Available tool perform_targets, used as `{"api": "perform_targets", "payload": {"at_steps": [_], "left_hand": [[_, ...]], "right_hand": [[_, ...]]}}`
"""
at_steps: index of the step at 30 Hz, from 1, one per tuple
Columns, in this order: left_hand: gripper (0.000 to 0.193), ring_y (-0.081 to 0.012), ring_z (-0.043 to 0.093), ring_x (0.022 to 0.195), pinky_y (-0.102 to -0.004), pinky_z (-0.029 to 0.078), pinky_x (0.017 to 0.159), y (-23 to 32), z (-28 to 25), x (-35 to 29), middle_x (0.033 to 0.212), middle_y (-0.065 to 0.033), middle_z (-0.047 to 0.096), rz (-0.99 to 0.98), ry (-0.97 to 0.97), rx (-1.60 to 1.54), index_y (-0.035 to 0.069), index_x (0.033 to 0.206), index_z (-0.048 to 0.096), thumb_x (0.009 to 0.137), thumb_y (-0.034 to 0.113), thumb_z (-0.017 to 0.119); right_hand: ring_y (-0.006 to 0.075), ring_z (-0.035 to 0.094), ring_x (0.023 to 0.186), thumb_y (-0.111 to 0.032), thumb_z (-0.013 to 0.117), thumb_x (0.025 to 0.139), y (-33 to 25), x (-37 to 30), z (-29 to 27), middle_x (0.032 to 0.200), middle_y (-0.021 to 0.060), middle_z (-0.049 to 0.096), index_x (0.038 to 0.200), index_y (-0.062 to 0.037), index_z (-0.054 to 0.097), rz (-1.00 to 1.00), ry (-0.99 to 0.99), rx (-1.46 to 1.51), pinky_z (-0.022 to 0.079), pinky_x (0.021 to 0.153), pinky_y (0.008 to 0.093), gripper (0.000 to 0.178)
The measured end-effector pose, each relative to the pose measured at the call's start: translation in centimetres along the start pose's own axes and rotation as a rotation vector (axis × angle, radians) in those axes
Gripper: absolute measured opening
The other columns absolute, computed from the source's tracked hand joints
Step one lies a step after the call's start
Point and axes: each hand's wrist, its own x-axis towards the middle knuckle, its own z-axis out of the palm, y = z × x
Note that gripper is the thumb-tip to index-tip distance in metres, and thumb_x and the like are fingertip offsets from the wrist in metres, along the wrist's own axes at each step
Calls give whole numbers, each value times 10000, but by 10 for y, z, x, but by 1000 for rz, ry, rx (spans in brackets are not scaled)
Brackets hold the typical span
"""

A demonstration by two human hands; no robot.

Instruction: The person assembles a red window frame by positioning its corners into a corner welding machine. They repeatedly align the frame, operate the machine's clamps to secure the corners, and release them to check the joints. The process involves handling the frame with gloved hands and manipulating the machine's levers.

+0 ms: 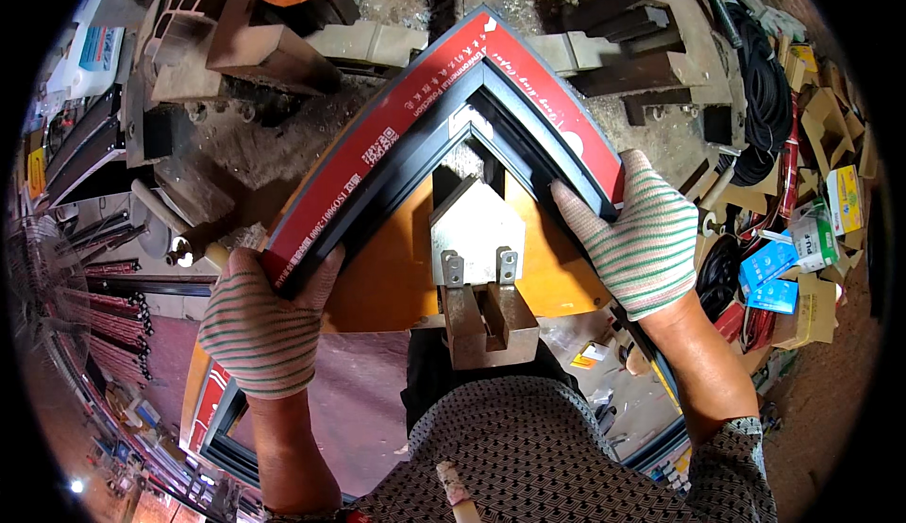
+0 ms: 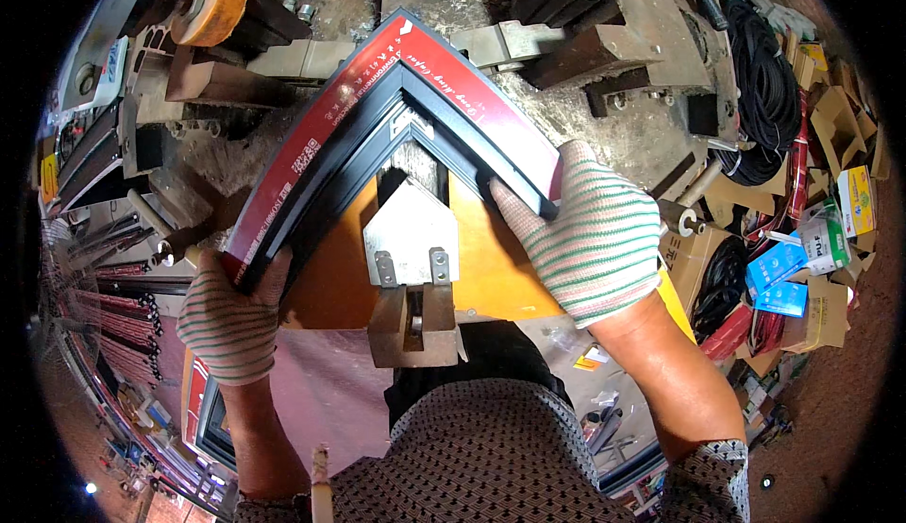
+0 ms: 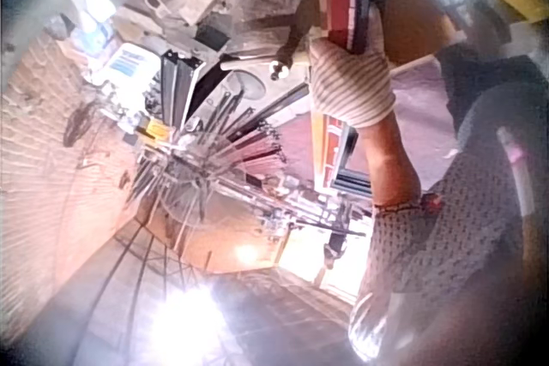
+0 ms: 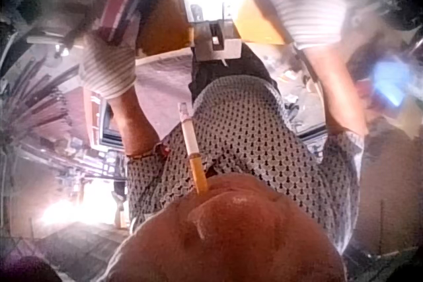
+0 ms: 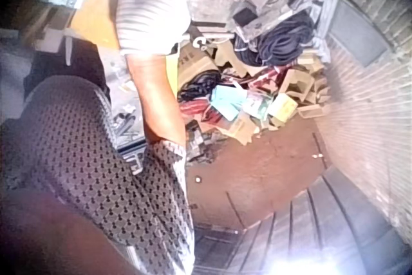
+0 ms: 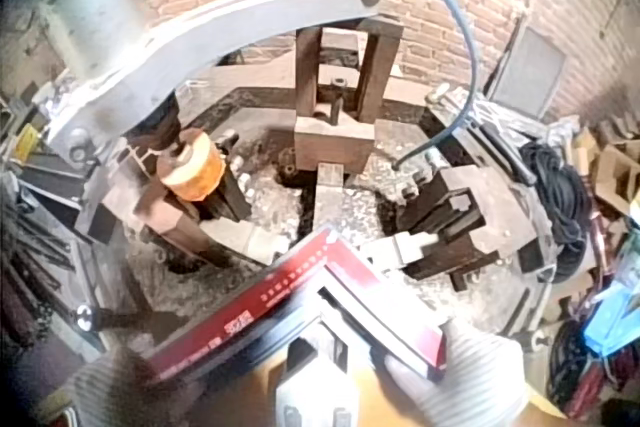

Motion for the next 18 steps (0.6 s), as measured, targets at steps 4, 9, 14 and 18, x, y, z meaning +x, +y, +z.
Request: {"api": "perform_targets", "payload": {"at_steps": [4, 9, 14, 18], "left_hand": [[619, -289, 621, 587, -395, 509, 578, -1, 1, 0, 657, -96, 609, -11, -20, 1, 75, 790, 595, 713, 593, 927], [589, -215, 502, 541, -347, 459, 540, -3, 2, 0, 613, -76, 544, 59, 26, -28, 61, 798, 566, 785, 530, 922], [574, -195, 498, 536, -342, 454, 529, -2, 1, 1, 611, -64, 547, 74, 40, -51, 58, 801, 577, 782, 508, 932], [568, -189, 507, 535, -338, 455, 529, -3, -1, 1, 611, -61, 557, 59, 19, -51, 52, 807, 584, 778, 494, 939]], "right_hand": [[273, 752, 667, -395, 856, 895, -1, 0, -1, 746, 195, 726, 1015, 45, 672, 13, -9, 7, 588, 631, 363, 492], [271, 751, 668, -392, 861, 892, 0, 0, 1, 745, 192, 724, 1012, 41, 671, 9, -2, -3, 588, 638, 363, 488], [268, 746, 667, -396, 862, 891, -1, 1, 0, 745, 189, 724, 994, 39, 664, 17, -18, 12, 587, 643, 365, 489], [272, 743, 665, -397, 860, 894, -1, 2, -1, 745, 197, 720, 990, 40, 661, 20, -24, 25, 583, 641, 368, 491]]}}
